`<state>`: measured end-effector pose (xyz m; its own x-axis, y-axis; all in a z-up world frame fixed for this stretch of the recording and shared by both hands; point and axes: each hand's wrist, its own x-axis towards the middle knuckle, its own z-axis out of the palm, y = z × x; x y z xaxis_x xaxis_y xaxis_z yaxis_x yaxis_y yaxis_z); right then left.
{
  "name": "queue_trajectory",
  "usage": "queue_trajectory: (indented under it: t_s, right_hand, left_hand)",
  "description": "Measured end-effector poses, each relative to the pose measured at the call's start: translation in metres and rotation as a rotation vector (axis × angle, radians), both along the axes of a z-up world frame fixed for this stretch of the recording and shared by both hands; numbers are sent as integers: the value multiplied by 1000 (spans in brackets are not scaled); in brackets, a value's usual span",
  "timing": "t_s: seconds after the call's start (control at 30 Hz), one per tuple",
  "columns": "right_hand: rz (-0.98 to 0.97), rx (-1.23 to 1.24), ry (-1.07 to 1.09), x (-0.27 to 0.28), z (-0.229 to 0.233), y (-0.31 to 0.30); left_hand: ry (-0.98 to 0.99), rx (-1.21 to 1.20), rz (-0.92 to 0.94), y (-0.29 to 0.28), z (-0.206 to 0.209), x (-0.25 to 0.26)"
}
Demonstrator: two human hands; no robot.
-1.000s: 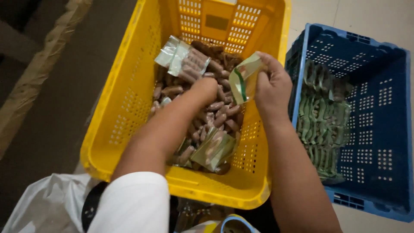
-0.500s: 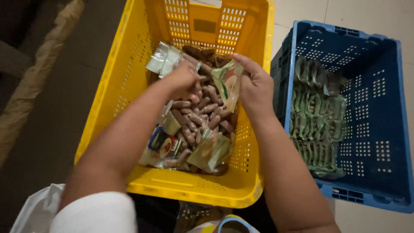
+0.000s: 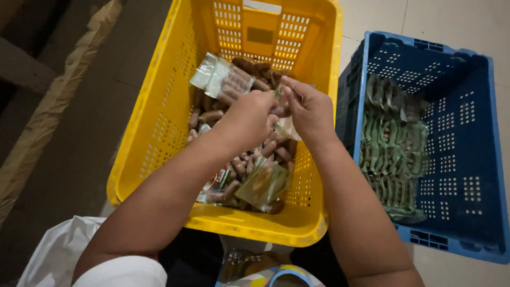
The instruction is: Separating strips of sausage bags using scissors and packing them into a yellow plastic crate.
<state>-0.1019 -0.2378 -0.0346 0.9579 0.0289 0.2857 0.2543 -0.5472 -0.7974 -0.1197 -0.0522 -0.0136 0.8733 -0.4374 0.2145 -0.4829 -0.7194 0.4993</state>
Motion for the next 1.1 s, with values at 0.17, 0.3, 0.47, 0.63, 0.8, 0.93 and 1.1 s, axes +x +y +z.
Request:
queue_trajectory:
  t_s: [0.17,0.3,0.47,0.63,0.8,0.93,1.1]
  right_hand:
    - [85,203,87,5,-6,4]
    - [79,272,83,-5,7,6]
    - [46,365,161,-7,8,3]
    - [182,478,88,-12,16,5]
    - [260,611,167,-26,53,0]
    - [87,990,157,-8,39,-11]
    - [246,924,872,-7,38,-14]
  left_hand:
    - [102,73,24,-10,-9,14]
    - [109,115,22,-11,-14,10]
    - [-8,90,23,-7,-11,11]
    - [-123,64,-10,-4,-11,7]
    - [185,-27,79,-2,38,-5]
    - [326,-291,130,16,43,-2]
    - [97,-475,-43,23,47,-5]
